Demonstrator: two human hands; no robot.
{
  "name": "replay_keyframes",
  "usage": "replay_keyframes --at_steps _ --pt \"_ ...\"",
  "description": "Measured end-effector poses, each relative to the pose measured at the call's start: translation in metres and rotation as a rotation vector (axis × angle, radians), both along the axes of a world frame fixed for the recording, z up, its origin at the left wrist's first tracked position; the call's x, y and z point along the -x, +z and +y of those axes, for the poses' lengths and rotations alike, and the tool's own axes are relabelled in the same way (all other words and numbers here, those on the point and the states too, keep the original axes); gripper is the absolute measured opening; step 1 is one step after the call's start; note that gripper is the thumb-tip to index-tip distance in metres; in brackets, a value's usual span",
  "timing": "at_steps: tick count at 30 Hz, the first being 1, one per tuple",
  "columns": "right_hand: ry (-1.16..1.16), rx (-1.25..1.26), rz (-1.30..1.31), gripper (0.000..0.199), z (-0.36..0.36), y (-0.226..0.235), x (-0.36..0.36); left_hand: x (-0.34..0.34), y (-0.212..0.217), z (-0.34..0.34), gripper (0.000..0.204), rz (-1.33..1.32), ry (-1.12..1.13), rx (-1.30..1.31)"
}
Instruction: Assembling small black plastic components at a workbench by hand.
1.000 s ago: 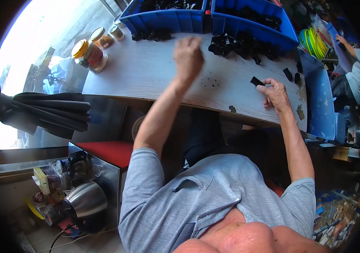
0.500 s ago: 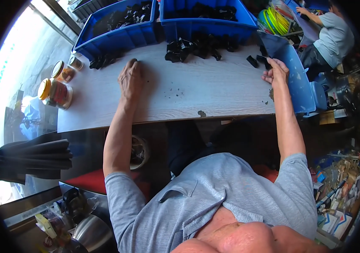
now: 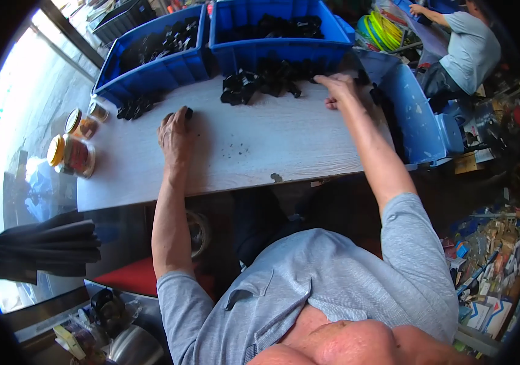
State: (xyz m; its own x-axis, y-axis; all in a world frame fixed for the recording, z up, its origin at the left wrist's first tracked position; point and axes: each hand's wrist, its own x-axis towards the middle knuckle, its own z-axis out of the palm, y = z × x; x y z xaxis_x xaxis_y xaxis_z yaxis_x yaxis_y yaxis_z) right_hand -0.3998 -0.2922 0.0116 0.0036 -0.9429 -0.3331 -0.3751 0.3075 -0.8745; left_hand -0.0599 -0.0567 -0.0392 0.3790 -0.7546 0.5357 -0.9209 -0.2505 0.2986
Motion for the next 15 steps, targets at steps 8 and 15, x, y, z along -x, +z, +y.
replay_keyframes --at_steps 8,15 --pt "0.014 0.124 0.163 0.035 0.005 0.007 -0.023 0.001 -0.002 0.0 0.038 -0.084 -0.155 -0.029" --pt "-0.003 0.033 0.056 0.027 0.003 -0.001 -0.013 0.01 0.004 0.001 0.036 -0.071 -0.099 -0.055"
